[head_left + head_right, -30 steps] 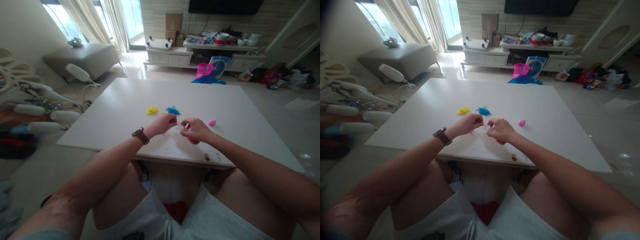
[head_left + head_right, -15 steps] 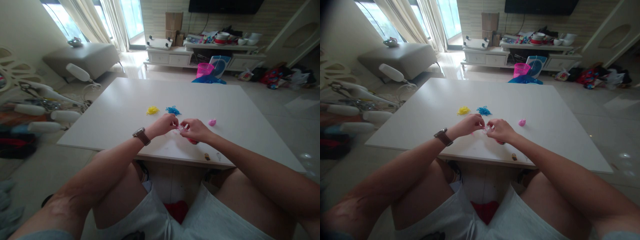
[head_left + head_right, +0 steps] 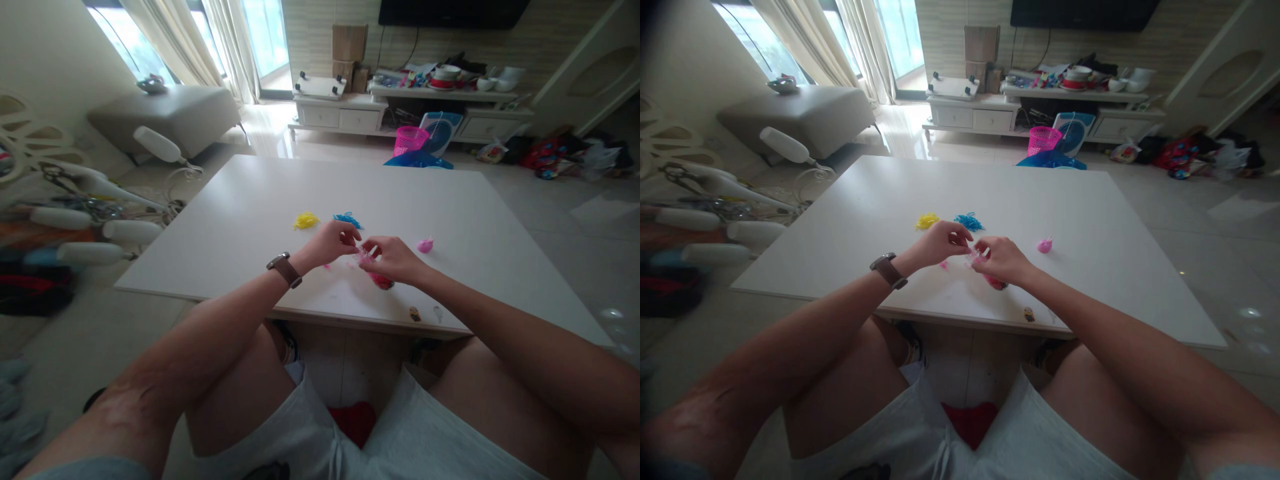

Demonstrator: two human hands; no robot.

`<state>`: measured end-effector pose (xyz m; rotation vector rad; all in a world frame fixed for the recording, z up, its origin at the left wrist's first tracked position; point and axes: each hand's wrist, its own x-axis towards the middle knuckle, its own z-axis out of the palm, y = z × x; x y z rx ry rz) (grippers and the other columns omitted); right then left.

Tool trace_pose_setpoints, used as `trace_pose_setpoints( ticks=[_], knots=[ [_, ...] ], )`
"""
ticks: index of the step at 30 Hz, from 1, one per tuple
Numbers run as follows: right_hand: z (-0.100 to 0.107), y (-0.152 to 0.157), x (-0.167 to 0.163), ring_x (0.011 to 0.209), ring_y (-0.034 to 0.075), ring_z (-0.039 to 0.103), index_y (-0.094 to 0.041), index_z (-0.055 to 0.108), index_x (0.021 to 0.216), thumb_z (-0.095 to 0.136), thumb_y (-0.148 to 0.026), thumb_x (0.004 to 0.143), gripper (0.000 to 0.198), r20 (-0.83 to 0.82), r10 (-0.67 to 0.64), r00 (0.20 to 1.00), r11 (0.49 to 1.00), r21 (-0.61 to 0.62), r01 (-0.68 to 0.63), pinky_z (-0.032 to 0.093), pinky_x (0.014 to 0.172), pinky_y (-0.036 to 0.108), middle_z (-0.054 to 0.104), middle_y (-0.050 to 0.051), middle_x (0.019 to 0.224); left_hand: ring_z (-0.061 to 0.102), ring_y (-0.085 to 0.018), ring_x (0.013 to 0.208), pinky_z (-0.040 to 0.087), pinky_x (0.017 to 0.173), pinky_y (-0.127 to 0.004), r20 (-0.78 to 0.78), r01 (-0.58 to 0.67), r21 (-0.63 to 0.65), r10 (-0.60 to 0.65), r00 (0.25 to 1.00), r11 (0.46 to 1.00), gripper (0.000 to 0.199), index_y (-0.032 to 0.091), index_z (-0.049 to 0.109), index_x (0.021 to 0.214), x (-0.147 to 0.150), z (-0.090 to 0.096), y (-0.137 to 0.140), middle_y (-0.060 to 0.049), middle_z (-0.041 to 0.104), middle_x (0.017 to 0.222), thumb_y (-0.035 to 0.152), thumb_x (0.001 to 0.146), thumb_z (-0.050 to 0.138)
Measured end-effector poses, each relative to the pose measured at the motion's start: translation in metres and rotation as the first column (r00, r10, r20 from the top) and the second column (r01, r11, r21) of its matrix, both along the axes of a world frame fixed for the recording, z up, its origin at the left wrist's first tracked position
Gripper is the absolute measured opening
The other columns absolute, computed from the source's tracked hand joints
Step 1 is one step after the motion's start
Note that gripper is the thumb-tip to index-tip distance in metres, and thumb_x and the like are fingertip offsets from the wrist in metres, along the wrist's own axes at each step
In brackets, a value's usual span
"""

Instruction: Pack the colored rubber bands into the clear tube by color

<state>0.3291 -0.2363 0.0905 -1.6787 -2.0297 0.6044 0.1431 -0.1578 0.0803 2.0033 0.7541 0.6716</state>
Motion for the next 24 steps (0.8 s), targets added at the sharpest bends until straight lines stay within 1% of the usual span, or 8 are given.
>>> trace_pose_setpoints(
  ticks=[3,7,10,12,15,17,20,24],
  knots=[
    [0.0014,-0.0005,-0.0008,0.073,0.018,0.068,-0.019,0.073,0.092,0.073,-0.033,0.072,0.024,-0.034,-0.006,0.999,1.0,-0.002,0.006,0.049,0.068,0.028,0.075,0.003,0.087,0.068,-0.015,0.07,0.053,0.064,-0.025,0.023,0.011,-0.035,-0.01,1.0,0.999,0.015,0.012,0.071,0.086,0.0004,-0.0003,-0.0004,-0.004,0.072,0.072,0.011,0.071,0.074],
    [0.0029,0.0002,-0.0008,0.072,0.017,0.068,-0.019,0.072,0.09,0.076,-0.032,0.07,0.024,-0.074,-0.033,0.997,0.999,-0.002,0.033,0.05,0.067,0.027,0.074,0.003,0.084,0.07,-0.016,0.076,0.056,0.069,-0.028,0.089,0.061,-0.097,-0.053,0.995,0.993,0.013,0.012,0.071,0.091,0.0014,-0.0006,-0.002,-0.007,0.074,0.078,0.013,0.078,0.07],
    [0.0025,0.0011,0.0003,0.074,0.018,0.069,-0.018,0.072,0.09,0.077,-0.033,0.068,0.027,-0.126,-0.041,0.991,0.999,-0.009,0.04,0.052,0.068,0.028,0.074,0.003,0.085,0.07,-0.015,0.076,0.056,0.069,-0.027,0.106,0.027,-0.066,-0.02,0.994,0.997,0.014,0.012,0.07,0.091,0.0023,0.0007,-0.0034,-0.007,0.074,0.085,0.013,0.077,0.071],
    [0.0016,0.0016,0.0013,0.075,0.018,0.069,-0.018,0.072,0.091,0.077,-0.034,0.068,0.028,-0.143,-0.046,0.989,0.999,-0.012,0.045,0.052,0.069,0.028,0.074,0.003,0.085,0.069,-0.014,0.075,0.057,0.069,-0.026,0.123,0.001,-0.055,0.005,0.992,0.999,0.013,0.012,0.069,0.09,0.003,0.0016,-0.004,-0.006,0.073,0.085,0.012,0.077,0.07],
    [0.0001,0.002,0.0028,0.074,0.018,0.069,-0.019,0.072,0.092,0.077,-0.035,0.069,0.029,-0.148,-0.062,0.987,0.998,-0.015,0.06,0.052,0.068,0.028,0.073,0.003,0.085,0.071,-0.014,0.076,0.059,0.073,-0.028,0.183,0.007,-0.12,0.015,0.983,0.993,0.008,0.012,0.066,0.091,0.0038,0.0022,-0.0042,-0.005,0.071,0.078,0.013,0.086,0.06],
    [-0.0007,0.0023,0.0034,0.074,0.018,0.069,-0.019,0.073,0.092,0.077,-0.034,0.069,0.028,-0.155,-0.066,0.986,0.998,-0.012,0.065,0.052,0.067,0.028,0.074,0.002,0.086,0.071,-0.014,0.078,0.06,0.076,-0.03,0.205,0.016,-0.143,0.014,0.979,0.99,0.012,0.012,0.065,0.094,0.0037,0.0024,-0.004,-0.005,0.071,0.078,0.015,0.091,0.054],
    [-0.0019,0.0029,0.004,0.074,0.018,0.069,-0.019,0.072,0.092,0.077,-0.033,0.069,0.027,-0.169,-0.067,0.983,0.998,-0.011,0.066,0.053,0.067,0.028,0.074,0.003,0.086,0.071,-0.014,0.079,0.06,0.078,-0.03,0.198,0.022,-0.109,0.0,0.98,0.994,0.013,0.013,0.064,0.097,0.0025,0.0032,-0.0034,-0.006,0.072,0.082,0.016,0.092,0.053],
    [-0.0039,0.0035,0.0051,0.077,0.019,0.069,-0.019,0.071,0.093,0.077,-0.031,0.069,0.027,-0.193,-0.055,0.98,0.998,0.0,0.056,0.055,0.072,0.03,0.074,0.003,0.088,0.072,-0.015,0.084,0.059,0.079,-0.029,0.185,0.009,-0.039,-0.002,0.983,0.999,0.01,0.013,0.065,0.095,0.0009,0.0052,-0.0022,-0.006,0.073,0.088,0.014,0.087,0.058]
  ],
)
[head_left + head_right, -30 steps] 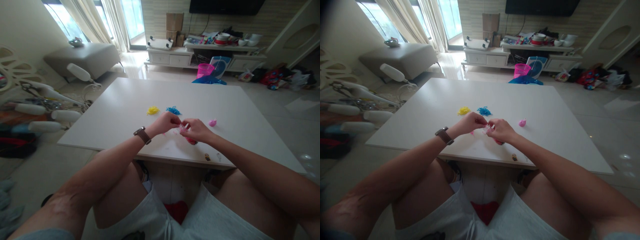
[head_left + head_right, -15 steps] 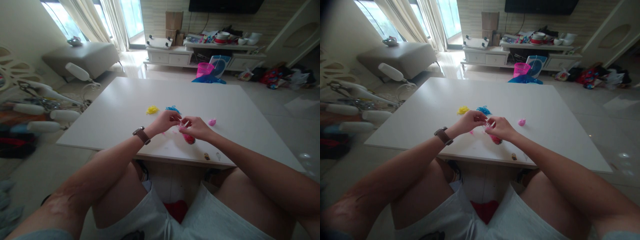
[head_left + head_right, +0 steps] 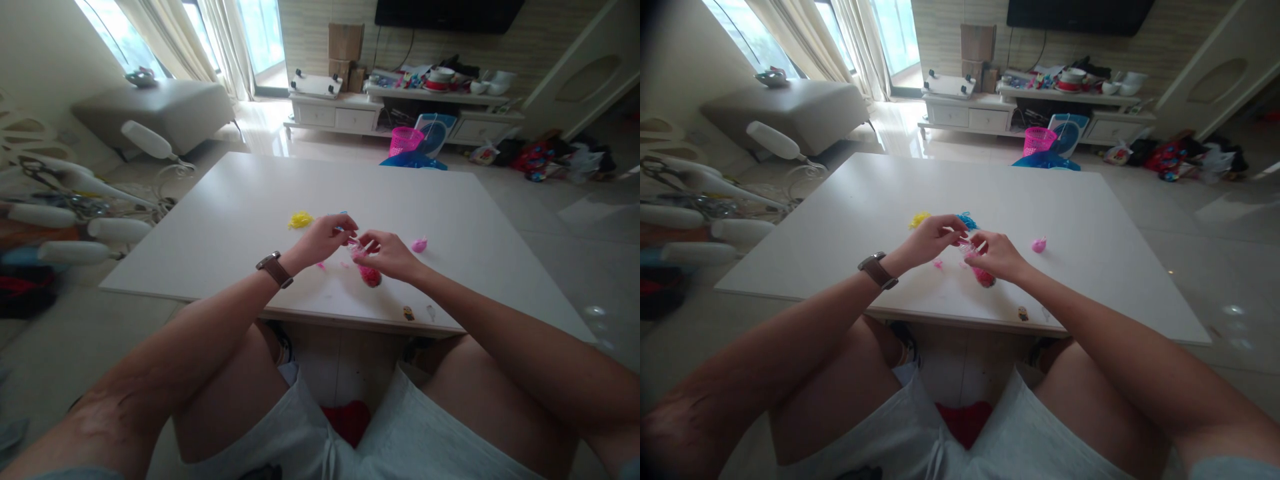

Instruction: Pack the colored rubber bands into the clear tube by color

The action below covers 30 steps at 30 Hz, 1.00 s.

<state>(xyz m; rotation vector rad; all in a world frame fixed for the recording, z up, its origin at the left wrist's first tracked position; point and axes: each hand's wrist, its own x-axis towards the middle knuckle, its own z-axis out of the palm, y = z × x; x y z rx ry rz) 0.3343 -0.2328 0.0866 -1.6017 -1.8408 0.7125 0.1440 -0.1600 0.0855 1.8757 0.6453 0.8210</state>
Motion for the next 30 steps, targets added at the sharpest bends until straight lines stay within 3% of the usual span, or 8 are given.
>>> trace_pose_setpoints(
  ticks=[6,10,12,15,18,21,23,30],
  knots=[
    [0.0,0.0,0.0,0.079,0.018,0.07,-0.019,0.069,0.093,0.076,-0.027,0.069,0.026,-0.034,0.013,0.999,1.0,0.013,-0.012,0.057,0.074,0.031,0.073,0.003,0.091,0.072,-0.017,0.084,0.058,0.077,-0.029,0.007,-0.003,0.052,0.003,1.0,0.999,0.011,0.012,0.066,0.091,-0.002,0.006,0.002,-0.007,0.072,0.085,0.01,0.081,0.062],
    [0.003,0.0,-0.002,0.08,0.018,0.069,-0.019,0.066,0.093,0.075,-0.028,0.07,0.026,-0.118,-0.007,0.993,0.996,0.087,0.017,0.058,0.073,0.031,0.072,0.003,0.093,0.071,-0.015,0.079,0.056,0.07,-0.027,-0.017,-0.104,0.075,0.106,0.994,0.992,0.013,0.012,0.066,0.09,-0.009,0.007,0.014,-0.007,0.072,0.086,0.011,0.082,0.056],
    [0.004,0.001,-0.001,0.083,0.018,0.069,-0.02,0.064,0.093,0.075,-0.029,0.069,0.028,-0.189,-0.046,0.981,0.988,0.137,0.073,0.059,0.074,0.032,0.071,0.003,0.094,0.069,-0.014,0.075,0.054,0.066,-0.025,-0.103,-0.156,0.118,0.168,0.98,0.981,0.016,0.013,0.067,0.092,-0.016,0.005,0.025,-0.007,0.072,0.086,0.012,0.081,0.056],
    [0.004,0.004,0.002,0.083,0.019,0.069,-0.02,0.061,0.091,0.077,-0.029,0.066,0.032,-0.258,-0.102,0.961,0.982,0.128,0.139,0.059,0.072,0.032,0.07,0.002,0.092,0.066,-0.014,0.071,0.05,0.065,-0.025,-0.375,-0.126,0.21,0.199,0.906,0.97,0.018,0.014,0.071,0.092,-0.03,-0.003,0.043,-0.005,0.072,0.081,0.016,0.078,0.06],
    [0.004,0.006,0.006,0.081,0.019,0.069,-0.02,0.06,0.088,0.078,-0.029,0.064,0.031,-0.262,-0.12,0.958,0.984,0.097,0.15,0.059,0.07,0.032,0.069,0.002,0.089,0.064,-0.014,0.069,0.046,0.063,-0.023,-0.655,0.031,0.185,0.099,0.749,0.982,0.016,0.015,0.074,0.085,-0.043,-0.016,0.056,-0.004,0.073,0.081,0.02,0.071,0.069],
    [0.003,0.006,0.008,0.081,0.019,0.069,-0.02,0.06,0.089,0.078,-0.029,0.064,0.031,-0.255,-0.122,0.959,0.984,0.094,0.15,0.059,0.071,0.033,0.07,0.002,0.09,0.062,-0.014,0.069,0.043,0.061,-0.022,-0.811,0.135,0.126,0.023,0.584,0.983,0.02,0.016,0.075,0.083,-0.048,-0.028,0.058,-0.003,0.074,0.083,0.025,0.065,0.075],
    [0.003,0.006,0.008,0.081,0.019,0.07,-0.02,0.06,0.089,0.078,-0.029,0.065,0.031,-0.26,-0.11,0.959,0.987,0.082,0.136,0.059,0.071,0.033,0.07,0.002,0.091,0.062,-0.014,0.069,0.042,0.059,-0.022,-0.852,0.177,0.124,0.013,0.524,0.976,0.022,0.016,0.075,0.083,-0.048,-0.036,0.056,-0.004,0.074,0.085,0.026,0.064,0.077],
    [0.002,0.005,0.008,0.083,0.019,0.069,-0.02,0.061,0.089,0.078,-0.029,0.067,0.029,-0.208,-0.092,0.974,0.986,0.118,0.118,0.059,0.074,0.033,0.07,0.002,0.091,0.062,-0.017,0.071,0.041,0.061,-0.024,-0.823,0.178,0.207,0.073,0.564,0.962,0.025,0.016,0.075,0.082,-0.038,-0.05,0.042,-0.007,0.074,0.083,0.031,0.063,0.079]
  ],
)
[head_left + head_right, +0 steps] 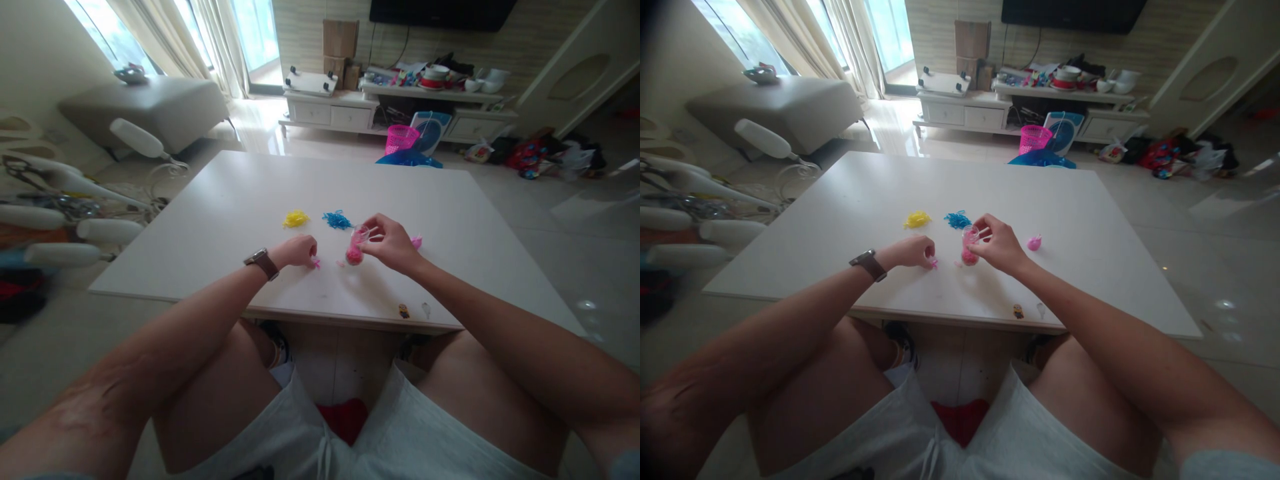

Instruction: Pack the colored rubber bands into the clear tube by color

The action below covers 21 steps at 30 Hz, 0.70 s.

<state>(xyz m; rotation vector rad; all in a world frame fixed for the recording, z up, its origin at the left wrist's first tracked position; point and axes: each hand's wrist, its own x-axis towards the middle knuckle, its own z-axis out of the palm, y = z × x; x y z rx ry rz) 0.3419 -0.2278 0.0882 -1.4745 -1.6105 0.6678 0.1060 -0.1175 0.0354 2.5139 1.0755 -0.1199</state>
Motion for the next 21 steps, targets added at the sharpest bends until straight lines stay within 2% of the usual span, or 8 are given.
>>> trace_pose_setpoints(
  ticks=[4,12,16,21],
  knots=[
    [0.001,0.0,0.001,0.084,0.019,0.069,-0.02,0.062,0.09,0.077,-0.029,0.068,0.028,0.016,0.006,1.0,1.0,0.006,-0.006,0.059,0.074,0.033,0.07,0.002,0.091,0.062,-0.018,0.068,0.042,0.061,-0.026,0.011,0.021,-0.031,-0.02,1.0,0.999,0.011,0.016,0.075,0.075,0.005,0.0,-0.006,-0.007,0.073,0.077,0.02,0.069,0.067],
    [-0.001,0.002,0.002,0.083,0.019,0.069,-0.02,0.062,0.089,0.078,-0.031,0.067,0.029,0.025,-0.026,0.999,0.999,0.025,0.026,0.059,0.074,0.034,0.07,0.002,0.09,0.057,-0.015,0.059,0.038,0.055,-0.025,-0.017,0.048,-0.019,-0.049,0.999,0.999,0.014,0.015,0.073,0.071,0.011,0.004,-0.007,-0.006,0.07,0.068,0.013,0.069,0.06],
    [0.0,0.003,0.003,0.083,0.019,0.069,-0.02,0.061,0.088,0.078,-0.03,0.067,0.029,0.021,-0.041,0.999,0.999,0.036,0.04,0.059,0.075,0.035,0.069,0.002,0.09,0.058,-0.015,0.065,0.041,0.061,-0.025,0.118,0.098,0.036,-0.102,0.988,0.995,0.016,0.014,0.073,0.077,0.02,0.005,-0.011,-0.008,0.071,0.076,0.015,0.076,0.057],
    [0.003,0.002,0.003,0.083,0.019,0.068,-0.02,0.062,0.088,0.078,-0.03,0.067,0.029,0.031,-0.043,0.999,0.998,0.038,0.042,0.059,0.076,0.035,0.07,0.002,0.09,0.061,-0.017,0.076,0.044,0.068,-0.026,0.267,0.124,0.135,-0.157,0.951,0.983,0.018,0.013,0.072,0.087,0.038,-0.004,-0.022,-0.01,0.07,0.093,0.017,0.081,0.055]
  ],
)
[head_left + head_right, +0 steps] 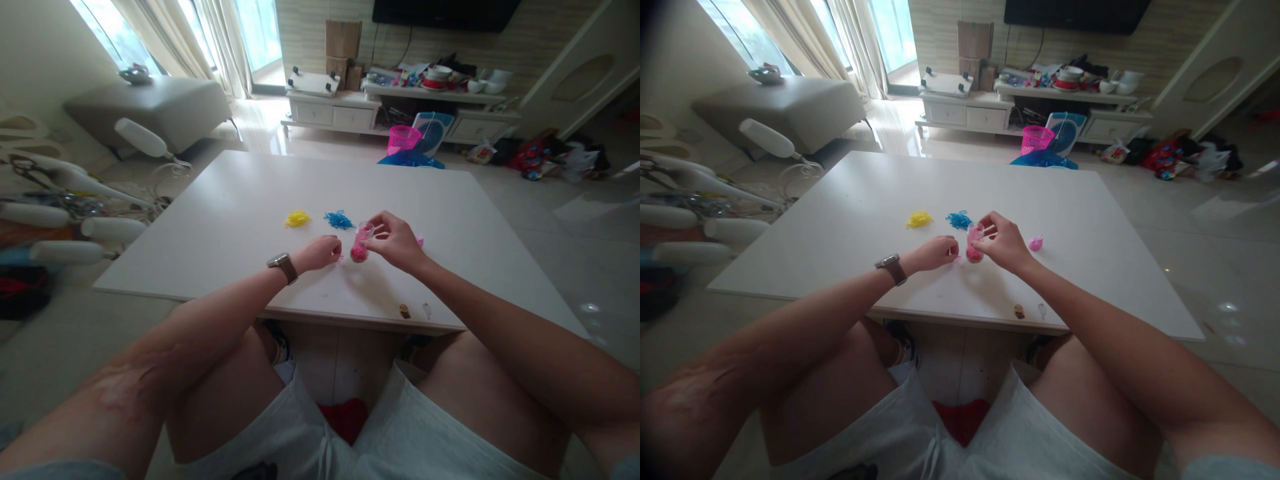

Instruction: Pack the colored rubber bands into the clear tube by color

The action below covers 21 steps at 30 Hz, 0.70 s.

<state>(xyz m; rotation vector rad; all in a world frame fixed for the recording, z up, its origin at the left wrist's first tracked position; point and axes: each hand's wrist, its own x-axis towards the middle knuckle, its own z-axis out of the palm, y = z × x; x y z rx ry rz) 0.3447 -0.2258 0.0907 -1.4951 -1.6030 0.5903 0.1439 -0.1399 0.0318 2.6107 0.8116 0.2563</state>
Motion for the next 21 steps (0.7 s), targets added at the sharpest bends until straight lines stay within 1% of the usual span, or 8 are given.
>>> trace_pose_setpoints(
  ticks=[3,8,11,14,18,21],
  knots=[
    [0.001,-0.001,-0.001,0.082,0.019,0.068,-0.02,0.062,0.087,0.078,-0.031,0.067,0.029,0.002,-0.002,1.0,1.0,0.001,0.002,0.059,0.076,0.036,0.07,0.002,0.089,0.061,-0.017,0.075,0.045,0.069,-0.027,0.013,0.033,-0.009,-0.033,0.999,0.999,0.018,0.016,0.074,0.088,0.006,-0.006,-0.004,-0.009,0.07,0.095,0.021,0.083,0.058],
    [0.002,-0.002,0.0,0.082,0.02,0.069,-0.02,0.061,0.087,0.078,-0.03,0.067,0.028,-0.004,0.002,1.0,1.0,-0.001,-0.002,0.059,0.074,0.034,0.07,0.002,0.088,0.063,-0.018,0.08,0.047,0.078,-0.029,-0.023,0.032,-0.052,-0.033,0.999,0.998,0.017,0.018,0.079,0.085,0.005,-0.009,-0.001,-0.007,0.071,0.085,0.028,0.083,0.065],
    [0.001,-0.001,0.0,0.082,0.019,0.069,-0.02,0.062,0.087,0.078,-0.03,0.067,0.027,0.001,0.005,1.0,1.0,0.002,-0.005,0.059,0.074,0.034,0.07,0.002,0.088,0.064,-0.019,0.08,0.047,0.077,-0.029,-0.036,0.038,-0.072,-0.04,0.999,0.997,0.017,0.019,0.079,0.085,0.003,-0.01,0.002,-0.007,0.072,0.084,0.03,0.082,0.066],
    [0.001,-0.001,0.0,0.081,0.019,0.069,-0.02,0.062,0.087,0.078,-0.029,0.067,0.027,0.012,0.008,1.0,1.0,0.006,-0.008,0.058,0.072,0.033,0.07,0.002,0.089,0.064,-0.019,0.081,0.047,0.075,-0.028,-0.033,0.043,-0.061,-0.045,0.998,0.997,0.016,0.019,0.076,0.085,0.003,-0.015,0.002,-0.006,0.072,0.087,0.027,0.083,0.064],
    [0.004,-0.003,0.0,0.081,0.019,0.07,-0.02,0.064,0.089,0.076,-0.028,0.068,0.025,0.109,0.015,0.994,1.0,0.016,-0.017,0.057,0.074,0.032,0.072,0.002,0.09,0.063,-0.019,0.084,0.047,0.075,-0.029,-0.06,0.072,0.003,-0.072,0.996,0.997,0.018,0.016,0.071,0.085,0.005,-0.02,-0.002,-0.009,0.068,0.094,0.02,0.087,0.054],
    [0.005,-0.004,0.001,0.08,0.019,0.07,-0.021,0.065,0.09,0.074,-0.026,0.069,0.024,0.217,0.029,0.976,1.0,0.003,-0.03,0.055,0.074,0.031,0.073,0.002,0.09,0.063,-0.021,0.091,0.047,0.079,-0.03,-0.059,0.083,0.034,-0.081,0.995,0.996,0.02,0.015,0.068,0.089,0.008,-0.019,-0.004,-0.011,0.067,0.098,0.019,0.091,0.049]
  ],
)
